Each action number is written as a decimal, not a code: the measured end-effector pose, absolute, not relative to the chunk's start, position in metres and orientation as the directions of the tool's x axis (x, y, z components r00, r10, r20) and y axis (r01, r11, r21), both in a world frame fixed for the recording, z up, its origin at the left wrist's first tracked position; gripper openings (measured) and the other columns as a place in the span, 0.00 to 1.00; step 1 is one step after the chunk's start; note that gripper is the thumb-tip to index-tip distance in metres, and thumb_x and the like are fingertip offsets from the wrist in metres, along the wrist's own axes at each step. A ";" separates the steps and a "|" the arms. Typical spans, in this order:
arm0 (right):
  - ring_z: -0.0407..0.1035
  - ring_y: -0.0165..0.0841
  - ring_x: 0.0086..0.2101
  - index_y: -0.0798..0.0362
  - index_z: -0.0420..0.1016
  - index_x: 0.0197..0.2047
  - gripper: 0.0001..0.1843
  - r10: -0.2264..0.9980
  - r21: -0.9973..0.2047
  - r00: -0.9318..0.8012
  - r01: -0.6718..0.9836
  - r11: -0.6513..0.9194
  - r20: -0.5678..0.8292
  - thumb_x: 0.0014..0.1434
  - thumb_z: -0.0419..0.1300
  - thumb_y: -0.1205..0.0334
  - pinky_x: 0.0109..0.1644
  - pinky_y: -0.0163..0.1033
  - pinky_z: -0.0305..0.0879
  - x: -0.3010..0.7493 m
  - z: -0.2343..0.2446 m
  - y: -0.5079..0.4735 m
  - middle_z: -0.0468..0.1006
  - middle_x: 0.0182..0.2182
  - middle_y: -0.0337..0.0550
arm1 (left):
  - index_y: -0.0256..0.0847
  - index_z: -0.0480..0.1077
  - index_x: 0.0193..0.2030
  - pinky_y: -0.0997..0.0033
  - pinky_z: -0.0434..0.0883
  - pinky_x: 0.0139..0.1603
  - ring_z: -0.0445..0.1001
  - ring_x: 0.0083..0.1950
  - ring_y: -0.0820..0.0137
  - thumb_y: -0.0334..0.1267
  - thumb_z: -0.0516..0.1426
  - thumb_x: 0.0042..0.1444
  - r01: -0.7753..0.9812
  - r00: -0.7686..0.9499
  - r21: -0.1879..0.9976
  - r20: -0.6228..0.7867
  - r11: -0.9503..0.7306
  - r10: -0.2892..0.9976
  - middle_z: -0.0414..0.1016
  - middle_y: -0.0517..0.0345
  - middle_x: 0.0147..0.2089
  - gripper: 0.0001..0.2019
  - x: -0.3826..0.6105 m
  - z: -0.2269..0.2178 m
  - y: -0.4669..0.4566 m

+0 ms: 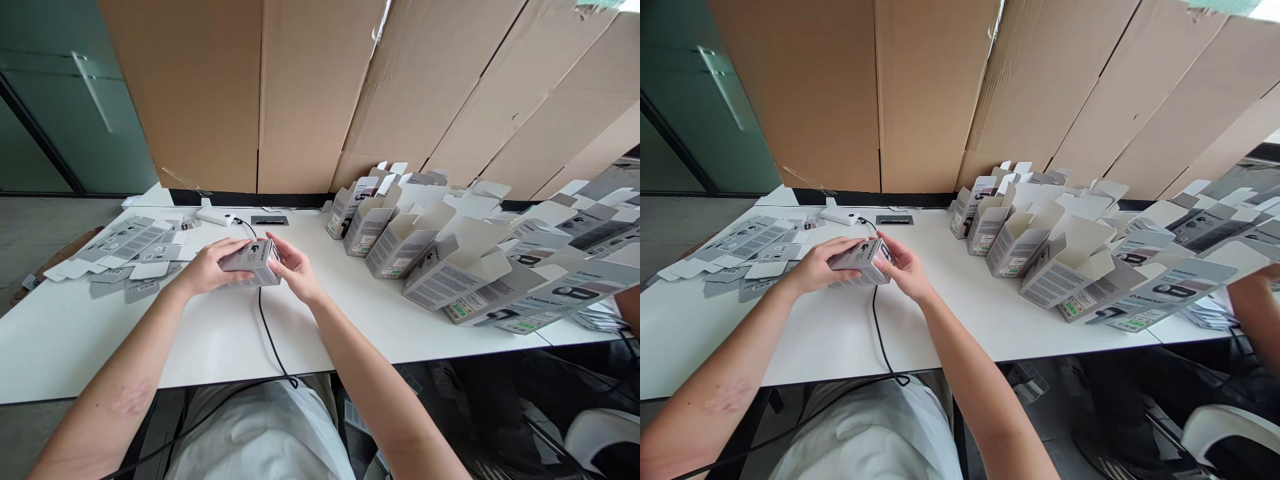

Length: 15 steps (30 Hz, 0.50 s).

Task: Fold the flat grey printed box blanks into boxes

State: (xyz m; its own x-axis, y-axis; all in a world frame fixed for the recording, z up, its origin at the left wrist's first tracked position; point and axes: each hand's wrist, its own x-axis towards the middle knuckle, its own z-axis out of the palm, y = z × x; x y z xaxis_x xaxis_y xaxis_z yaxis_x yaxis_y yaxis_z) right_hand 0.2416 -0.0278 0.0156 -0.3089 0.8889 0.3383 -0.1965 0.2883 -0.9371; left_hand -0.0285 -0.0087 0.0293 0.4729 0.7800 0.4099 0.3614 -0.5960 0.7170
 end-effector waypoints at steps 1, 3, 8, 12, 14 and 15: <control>0.73 0.51 0.73 0.42 0.77 0.79 0.45 0.891 -0.937 -0.297 -0.184 0.298 0.342 0.66 0.78 0.35 0.81 0.60 0.69 0.242 0.015 -0.027 0.79 0.74 0.48 | 0.53 0.78 0.77 0.52 0.79 0.71 0.80 0.71 0.48 0.67 0.73 0.63 0.366 0.461 0.708 0.426 -0.604 0.779 0.80 0.48 0.73 0.40 -0.028 0.029 -0.009; 0.71 0.51 0.74 0.42 0.76 0.80 0.46 0.895 -0.934 -0.270 -0.148 0.326 0.355 0.67 0.76 0.32 0.81 0.60 0.68 0.244 0.014 -0.026 0.78 0.74 0.49 | 0.51 0.78 0.76 0.52 0.79 0.70 0.80 0.70 0.48 0.67 0.73 0.63 0.395 0.423 0.685 0.455 -0.612 0.783 0.80 0.47 0.72 0.41 -0.028 0.028 -0.009; 0.67 0.53 0.77 0.39 0.68 0.84 0.57 0.860 -0.887 -0.230 -0.033 0.460 0.455 0.60 0.81 0.32 0.82 0.62 0.66 0.248 0.011 -0.023 0.74 0.78 0.52 | 0.50 0.76 0.77 0.47 0.79 0.69 0.81 0.69 0.47 0.67 0.72 0.64 0.494 0.354 0.567 0.561 -0.659 0.748 0.82 0.46 0.69 0.41 -0.027 0.026 -0.007; 0.67 0.55 0.74 0.39 0.67 0.84 0.59 0.789 -0.767 -0.244 0.200 0.609 0.564 0.58 0.83 0.34 0.80 0.66 0.66 0.250 0.006 -0.022 0.76 0.75 0.52 | 0.49 0.77 0.75 0.42 0.75 0.71 0.81 0.65 0.46 0.60 0.74 0.64 0.567 0.397 0.352 0.675 -0.745 0.622 0.84 0.45 0.67 0.37 -0.028 0.024 -0.004; 0.69 0.56 0.69 0.38 0.71 0.82 0.52 0.760 -0.691 -0.263 0.317 0.650 0.595 0.61 0.81 0.35 0.76 0.68 0.68 0.251 0.003 -0.021 0.80 0.71 0.52 | 0.50 0.79 0.74 0.39 0.73 0.73 0.81 0.63 0.47 0.57 0.75 0.64 0.600 0.432 0.267 0.685 -0.754 0.587 0.86 0.47 0.65 0.34 -0.027 0.022 -0.003; 0.70 0.56 0.65 0.38 0.73 0.80 0.49 0.754 -0.669 -0.281 0.349 0.656 0.593 0.62 0.80 0.36 0.73 0.67 0.70 0.251 0.003 -0.022 0.81 0.69 0.52 | 0.51 0.79 0.73 0.37 0.70 0.76 0.81 0.63 0.46 0.55 0.74 0.65 0.617 0.443 0.241 0.680 -0.749 0.584 0.86 0.48 0.65 0.32 -0.025 0.021 -0.004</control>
